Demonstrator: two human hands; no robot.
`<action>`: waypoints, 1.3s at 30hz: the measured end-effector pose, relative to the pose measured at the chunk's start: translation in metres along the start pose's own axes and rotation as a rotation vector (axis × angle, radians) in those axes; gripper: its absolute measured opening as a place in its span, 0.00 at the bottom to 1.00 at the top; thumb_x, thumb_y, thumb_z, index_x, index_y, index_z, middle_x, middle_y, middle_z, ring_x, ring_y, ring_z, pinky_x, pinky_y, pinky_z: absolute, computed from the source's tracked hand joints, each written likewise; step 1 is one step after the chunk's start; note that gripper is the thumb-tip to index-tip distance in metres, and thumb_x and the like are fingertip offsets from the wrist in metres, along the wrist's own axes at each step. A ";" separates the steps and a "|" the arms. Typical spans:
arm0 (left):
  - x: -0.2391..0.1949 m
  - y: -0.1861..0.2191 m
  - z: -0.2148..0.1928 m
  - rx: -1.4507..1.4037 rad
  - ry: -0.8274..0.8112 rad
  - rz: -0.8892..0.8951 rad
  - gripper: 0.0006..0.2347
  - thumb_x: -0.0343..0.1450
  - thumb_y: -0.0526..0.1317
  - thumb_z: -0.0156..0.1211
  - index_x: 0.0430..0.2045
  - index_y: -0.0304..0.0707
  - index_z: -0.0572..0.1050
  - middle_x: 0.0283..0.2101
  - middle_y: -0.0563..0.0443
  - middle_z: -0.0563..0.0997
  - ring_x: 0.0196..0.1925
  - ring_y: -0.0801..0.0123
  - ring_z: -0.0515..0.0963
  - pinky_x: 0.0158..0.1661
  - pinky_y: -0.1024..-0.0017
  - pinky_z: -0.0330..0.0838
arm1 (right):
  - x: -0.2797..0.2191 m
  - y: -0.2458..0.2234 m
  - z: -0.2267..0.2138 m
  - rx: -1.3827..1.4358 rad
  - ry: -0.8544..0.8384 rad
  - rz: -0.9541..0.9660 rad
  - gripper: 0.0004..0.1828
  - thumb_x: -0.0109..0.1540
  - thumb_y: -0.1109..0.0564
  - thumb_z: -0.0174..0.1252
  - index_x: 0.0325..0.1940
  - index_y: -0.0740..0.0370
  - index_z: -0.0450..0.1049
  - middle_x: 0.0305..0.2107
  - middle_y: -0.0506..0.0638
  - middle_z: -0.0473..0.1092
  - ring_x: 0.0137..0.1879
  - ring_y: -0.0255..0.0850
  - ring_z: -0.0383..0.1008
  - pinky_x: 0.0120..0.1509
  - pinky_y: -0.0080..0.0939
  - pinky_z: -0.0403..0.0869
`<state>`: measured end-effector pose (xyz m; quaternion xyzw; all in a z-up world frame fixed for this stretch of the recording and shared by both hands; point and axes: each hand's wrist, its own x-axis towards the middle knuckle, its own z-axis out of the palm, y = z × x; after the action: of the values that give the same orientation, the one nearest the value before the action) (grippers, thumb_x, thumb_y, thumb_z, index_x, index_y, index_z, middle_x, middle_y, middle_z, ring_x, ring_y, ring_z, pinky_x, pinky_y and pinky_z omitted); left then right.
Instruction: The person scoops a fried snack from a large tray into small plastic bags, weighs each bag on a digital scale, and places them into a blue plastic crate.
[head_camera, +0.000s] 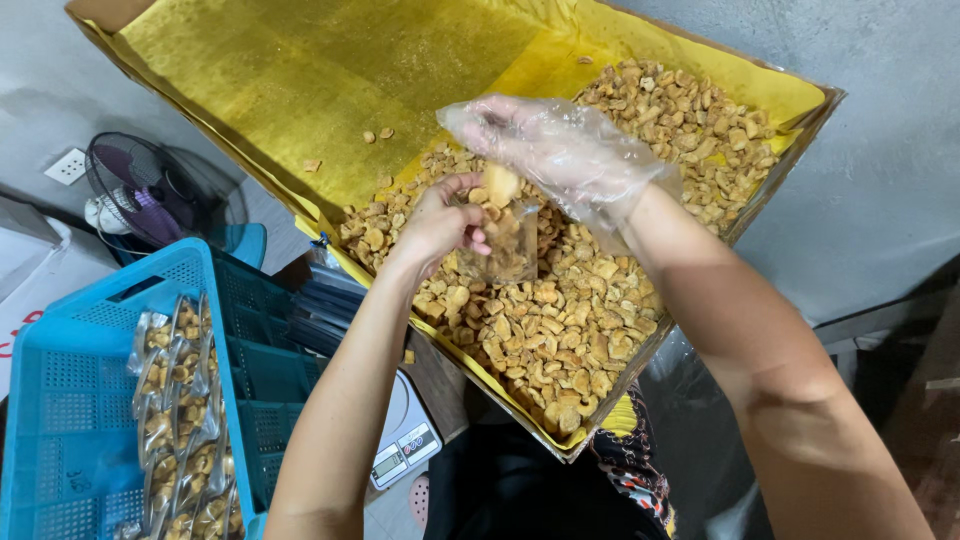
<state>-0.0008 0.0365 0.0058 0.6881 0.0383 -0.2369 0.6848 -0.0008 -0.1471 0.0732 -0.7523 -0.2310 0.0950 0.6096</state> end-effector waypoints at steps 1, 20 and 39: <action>0.000 0.000 0.000 0.000 0.001 -0.002 0.27 0.67 0.21 0.49 0.64 0.30 0.60 0.41 0.36 0.79 0.24 0.73 0.78 0.25 0.77 0.81 | 0.000 0.002 0.000 -0.102 0.027 0.058 0.26 0.65 0.42 0.55 0.65 0.52 0.70 0.62 0.53 0.72 0.69 0.42 0.71 0.71 0.41 0.69; 0.001 -0.001 -0.009 0.014 0.021 0.109 0.22 0.68 0.21 0.50 0.60 0.28 0.69 0.48 0.29 0.77 0.19 0.76 0.73 0.23 0.77 0.80 | -0.014 0.032 0.004 -0.855 -0.102 -0.080 0.19 0.62 0.47 0.48 0.58 0.44 0.66 0.80 0.50 0.38 0.85 0.56 0.31 0.82 0.60 0.35; -0.014 -0.021 -0.055 -0.042 0.047 0.178 0.23 0.67 0.21 0.48 0.60 0.25 0.68 0.39 0.38 0.76 0.21 0.74 0.73 0.25 0.74 0.80 | -0.078 0.115 0.028 -0.572 -0.290 0.782 0.23 0.65 0.59 0.41 0.65 0.63 0.64 0.59 0.65 0.67 0.45 0.51 0.70 0.43 0.45 0.71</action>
<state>-0.0065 0.0941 -0.0107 0.6796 -0.0018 -0.1578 0.7164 -0.0545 -0.1758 -0.0551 -0.8986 -0.0312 0.3525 0.2594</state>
